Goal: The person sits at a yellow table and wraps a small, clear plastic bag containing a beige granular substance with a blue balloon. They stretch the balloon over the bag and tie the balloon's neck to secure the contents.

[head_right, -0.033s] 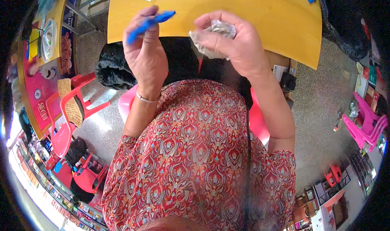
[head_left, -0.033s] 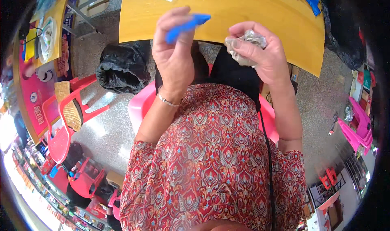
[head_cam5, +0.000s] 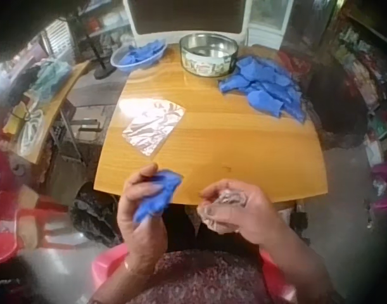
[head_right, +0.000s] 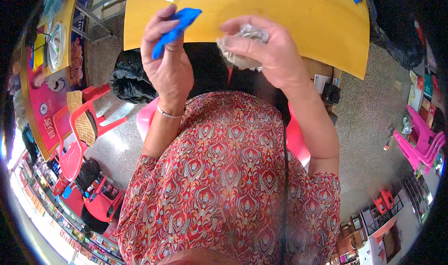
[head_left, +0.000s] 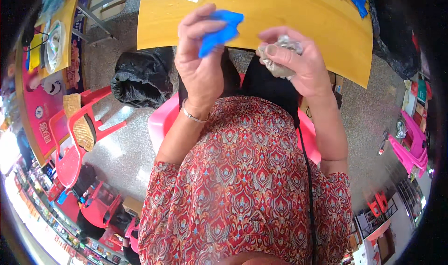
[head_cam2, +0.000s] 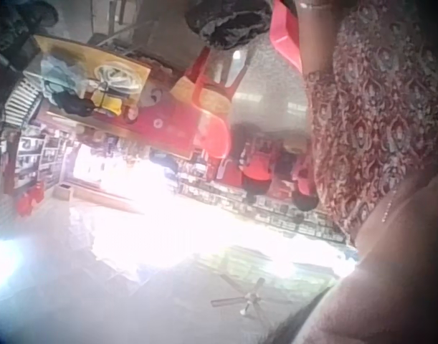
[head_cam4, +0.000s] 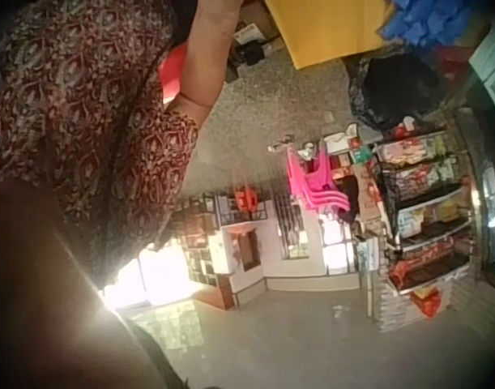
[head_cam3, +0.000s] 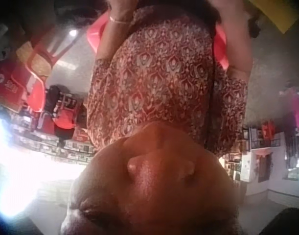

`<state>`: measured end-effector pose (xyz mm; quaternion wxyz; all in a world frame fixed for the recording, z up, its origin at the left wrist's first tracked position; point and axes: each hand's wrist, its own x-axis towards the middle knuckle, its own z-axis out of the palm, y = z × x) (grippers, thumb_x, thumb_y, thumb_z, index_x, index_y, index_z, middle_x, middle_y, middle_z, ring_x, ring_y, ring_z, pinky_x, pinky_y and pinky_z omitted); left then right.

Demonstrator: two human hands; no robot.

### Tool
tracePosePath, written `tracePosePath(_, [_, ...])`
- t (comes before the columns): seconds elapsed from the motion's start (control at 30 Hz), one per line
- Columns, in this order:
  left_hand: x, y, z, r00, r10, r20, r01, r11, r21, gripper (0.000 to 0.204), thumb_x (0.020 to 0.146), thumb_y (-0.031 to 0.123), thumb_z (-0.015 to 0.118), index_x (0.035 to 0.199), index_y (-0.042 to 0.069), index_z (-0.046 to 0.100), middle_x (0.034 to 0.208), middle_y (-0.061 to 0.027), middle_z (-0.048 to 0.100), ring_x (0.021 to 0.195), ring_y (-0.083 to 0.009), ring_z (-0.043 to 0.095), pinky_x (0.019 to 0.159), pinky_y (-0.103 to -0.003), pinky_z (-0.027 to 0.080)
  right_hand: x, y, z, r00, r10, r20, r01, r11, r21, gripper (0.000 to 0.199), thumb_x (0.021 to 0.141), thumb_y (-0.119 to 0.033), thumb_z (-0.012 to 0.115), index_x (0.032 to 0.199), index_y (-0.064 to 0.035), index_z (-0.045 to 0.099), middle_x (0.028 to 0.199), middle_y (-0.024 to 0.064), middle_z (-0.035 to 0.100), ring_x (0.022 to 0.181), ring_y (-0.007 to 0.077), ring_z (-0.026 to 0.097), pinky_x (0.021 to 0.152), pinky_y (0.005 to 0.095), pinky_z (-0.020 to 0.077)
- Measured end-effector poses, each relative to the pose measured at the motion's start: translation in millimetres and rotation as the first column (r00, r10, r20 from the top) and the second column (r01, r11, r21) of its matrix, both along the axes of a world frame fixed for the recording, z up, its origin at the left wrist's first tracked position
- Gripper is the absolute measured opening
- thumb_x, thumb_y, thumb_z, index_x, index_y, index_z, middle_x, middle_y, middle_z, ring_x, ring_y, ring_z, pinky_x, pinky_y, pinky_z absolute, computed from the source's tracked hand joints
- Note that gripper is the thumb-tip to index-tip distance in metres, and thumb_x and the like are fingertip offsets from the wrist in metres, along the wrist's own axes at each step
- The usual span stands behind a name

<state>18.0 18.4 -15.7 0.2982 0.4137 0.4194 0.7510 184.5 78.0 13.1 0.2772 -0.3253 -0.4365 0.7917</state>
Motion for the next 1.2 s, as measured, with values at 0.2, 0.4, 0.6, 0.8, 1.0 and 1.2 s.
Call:
tracePosePath(0.2, [9.9, -9.3, -1.2, 0.941, -0.022, -0.338, 0.008, 0.999, -0.043, 0.033, 0.068, -0.013, 0.058, 0.086, 0.011, 0.071, 0.134, -0.0143, 0.039, 0.126, -0.0284, 0.039, 0.106, -0.041, 0.03, -8.0, -1.2, 4.1, 0.986, 0.026, -0.163, -0.06, 0.976, -0.209, 0.025, 0.082, -0.02, 0.07, 0.098, -0.002, 0.064, 0.084, 0.0029, 0.065, 0.07, 0.0078, 0.062, 0.061, 0.0218, 0.0528])
tracePosePath(0.4, [4.8, -27.4, 1.4, 0.998, -0.049, -0.042, 0.042, 0.986, -0.161, 0.038, 0.078, -0.012, 0.049, 0.114, 0.001, 0.056, 0.133, -0.0154, 0.04, 0.12, -0.0222, 0.044, 0.099, -0.035, 0.039, -9.1, 3.0, 2.1, 0.995, -0.042, 0.092, 0.02, 0.973, 0.23, 0.021, 0.083, -0.019, 0.069, 0.095, -0.0019, 0.065, 0.075, 0.0004, 0.063, 0.067, 0.0049, 0.06, 0.061, 0.0207, 0.0524])
tracePosePath(0.6, [0.9, -13.9, 19.6, 0.901, -0.143, 0.409, 0.363, 0.763, -0.534, 0.022, 0.093, 0.012, 0.05, 0.111, 0.0, 0.054, 0.098, -0.0076, 0.062, 0.089, -0.0139, 0.06, 0.081, -0.028, 0.049, -9.7, 6.6, 3.8, 0.945, 0.19, 0.265, -0.254, 0.938, 0.234, 0.02, 0.084, -0.019, 0.067, 0.093, -0.0014, 0.064, 0.072, -0.0009, 0.061, 0.065, 0.0049, 0.058, 0.057, 0.0208, 0.05])
tracePosePath(0.8, [2.6, -9.9, 2.9, 0.562, -0.165, 0.81, 0.563, 0.794, -0.229, 0.02, 0.092, 0.015, 0.054, 0.106, 0.001, 0.055, 0.095, -0.0064, 0.062, 0.086, -0.0144, 0.061, 0.077, -0.029, 0.05, -7.1, -1.6, -7.8, 0.964, 0.126, 0.233, -0.189, 0.942, 0.277, 0.018, 0.085, -0.017, 0.065, 0.093, -0.0014, 0.064, 0.074, -0.0017, 0.061, 0.065, 0.0046, 0.057, 0.06, 0.0206, 0.049])
tracePosePath(1.0, [9.6, -10.2, 8.1, 0.927, 0.079, 0.367, 0.117, 0.868, -0.483, 0.018, 0.089, 0.012, 0.06, 0.102, 0.002, 0.053, 0.09, -0.0039, 0.059, 0.08, -0.0108, 0.057, 0.075, -0.023, 0.048, -7.3, 0.1, 0.8, 0.973, 0.115, 0.199, -0.159, 0.962, 0.223, 0.016, 0.084, -0.016, 0.065, 0.092, -0.0021, 0.066, 0.074, -0.0024, 0.062, 0.065, 0.0035, 0.056, 0.06, 0.0196, 0.0469])
tracePosePath(1.2, [15.0, -20.6, 14.7, 0.999, -0.034, 0.012, 0.035, 0.874, -0.484, 0.023, 0.082, 0.006, 0.068, 0.099, -0.002, 0.057, 0.088, -0.0049, 0.062, 0.078, -0.0087, 0.058, 0.071, -0.022, 0.048, -10.7, 1.0, -14.2, 0.905, -0.088, 0.416, -0.119, 0.886, 0.448, 0.014, 0.079, -0.015, 0.069, 0.087, -0.0038, 0.067, 0.071, 0.0009, 0.063, 0.064, 0.0047, 0.056, 0.059, 0.0217, 0.0461])
